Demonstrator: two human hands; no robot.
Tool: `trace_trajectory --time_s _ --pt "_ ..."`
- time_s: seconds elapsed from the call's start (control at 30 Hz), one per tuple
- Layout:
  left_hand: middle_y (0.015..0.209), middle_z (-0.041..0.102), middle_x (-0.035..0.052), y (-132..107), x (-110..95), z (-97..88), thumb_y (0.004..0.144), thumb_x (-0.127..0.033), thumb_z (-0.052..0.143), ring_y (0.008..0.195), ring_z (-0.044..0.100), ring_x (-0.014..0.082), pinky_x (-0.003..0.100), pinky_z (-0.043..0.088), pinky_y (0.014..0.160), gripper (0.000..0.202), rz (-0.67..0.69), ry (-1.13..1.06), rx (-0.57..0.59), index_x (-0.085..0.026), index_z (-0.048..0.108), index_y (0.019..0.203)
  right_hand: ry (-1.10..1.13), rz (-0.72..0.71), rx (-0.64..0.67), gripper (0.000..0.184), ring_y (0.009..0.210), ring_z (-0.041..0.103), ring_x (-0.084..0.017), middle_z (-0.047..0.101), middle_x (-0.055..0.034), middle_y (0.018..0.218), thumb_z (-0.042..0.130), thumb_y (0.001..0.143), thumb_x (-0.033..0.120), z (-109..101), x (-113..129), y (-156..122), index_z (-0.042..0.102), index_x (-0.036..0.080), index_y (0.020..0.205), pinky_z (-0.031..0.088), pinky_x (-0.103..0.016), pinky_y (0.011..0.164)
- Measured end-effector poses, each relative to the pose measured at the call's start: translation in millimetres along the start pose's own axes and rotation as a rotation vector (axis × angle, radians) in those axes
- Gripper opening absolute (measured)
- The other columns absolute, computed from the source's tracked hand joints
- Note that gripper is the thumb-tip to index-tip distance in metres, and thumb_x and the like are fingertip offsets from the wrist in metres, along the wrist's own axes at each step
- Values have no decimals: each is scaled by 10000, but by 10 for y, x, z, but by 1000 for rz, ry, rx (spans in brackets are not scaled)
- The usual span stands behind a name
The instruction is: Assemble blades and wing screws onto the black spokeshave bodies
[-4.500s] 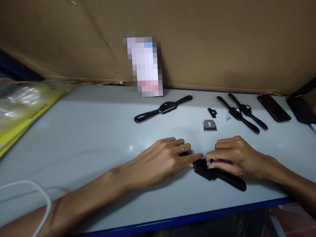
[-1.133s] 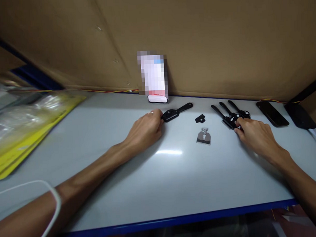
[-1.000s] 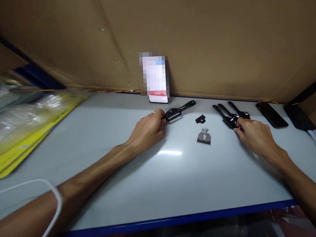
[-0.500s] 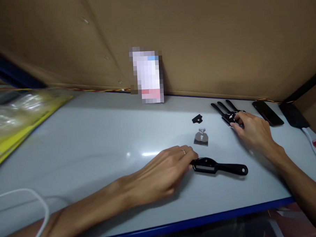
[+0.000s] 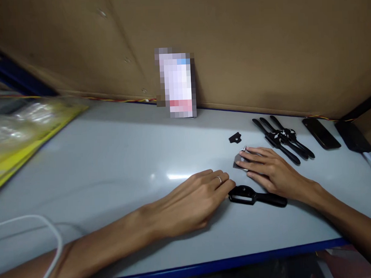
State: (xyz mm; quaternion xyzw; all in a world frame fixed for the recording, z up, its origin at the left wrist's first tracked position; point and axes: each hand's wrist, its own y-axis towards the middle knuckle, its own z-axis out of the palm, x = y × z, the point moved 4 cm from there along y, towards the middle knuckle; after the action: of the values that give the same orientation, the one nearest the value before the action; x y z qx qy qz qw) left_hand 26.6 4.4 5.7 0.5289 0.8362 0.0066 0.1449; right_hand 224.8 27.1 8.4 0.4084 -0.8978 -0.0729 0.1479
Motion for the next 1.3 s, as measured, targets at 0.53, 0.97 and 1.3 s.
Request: trace_trajectory --time_s 0.53,0.97,1.3 --pt "876 577 42 1 15 19 715 26 444 696 477 176 304 383 623 341 -3 -10 -2 -156 531 990 80 148 73 496 1475 307 -269 525 -107 1474 403 1041 397 79 -216 159 391 230 1507 244 -579 1196" --pt "862 582 42 -10 34 1 806 -2 426 690 484 172 302 379 623 288 -15 -12 -6 -155 542 1021 170 261 -298 188 894 620 -214 716 -63 956 491 986 228 -225 -242 36 675 195 1011 485 -391 806" --pt "872 578 49 -18 46 7 868 -28 413 713 489 178 317 394 628 241 -19 -9 14 -148 559 1017 -120 439 -9 258 831 578 -228 640 -51 928 696 857 430 -189 -216 -53 582 203 897 442 -368 721"
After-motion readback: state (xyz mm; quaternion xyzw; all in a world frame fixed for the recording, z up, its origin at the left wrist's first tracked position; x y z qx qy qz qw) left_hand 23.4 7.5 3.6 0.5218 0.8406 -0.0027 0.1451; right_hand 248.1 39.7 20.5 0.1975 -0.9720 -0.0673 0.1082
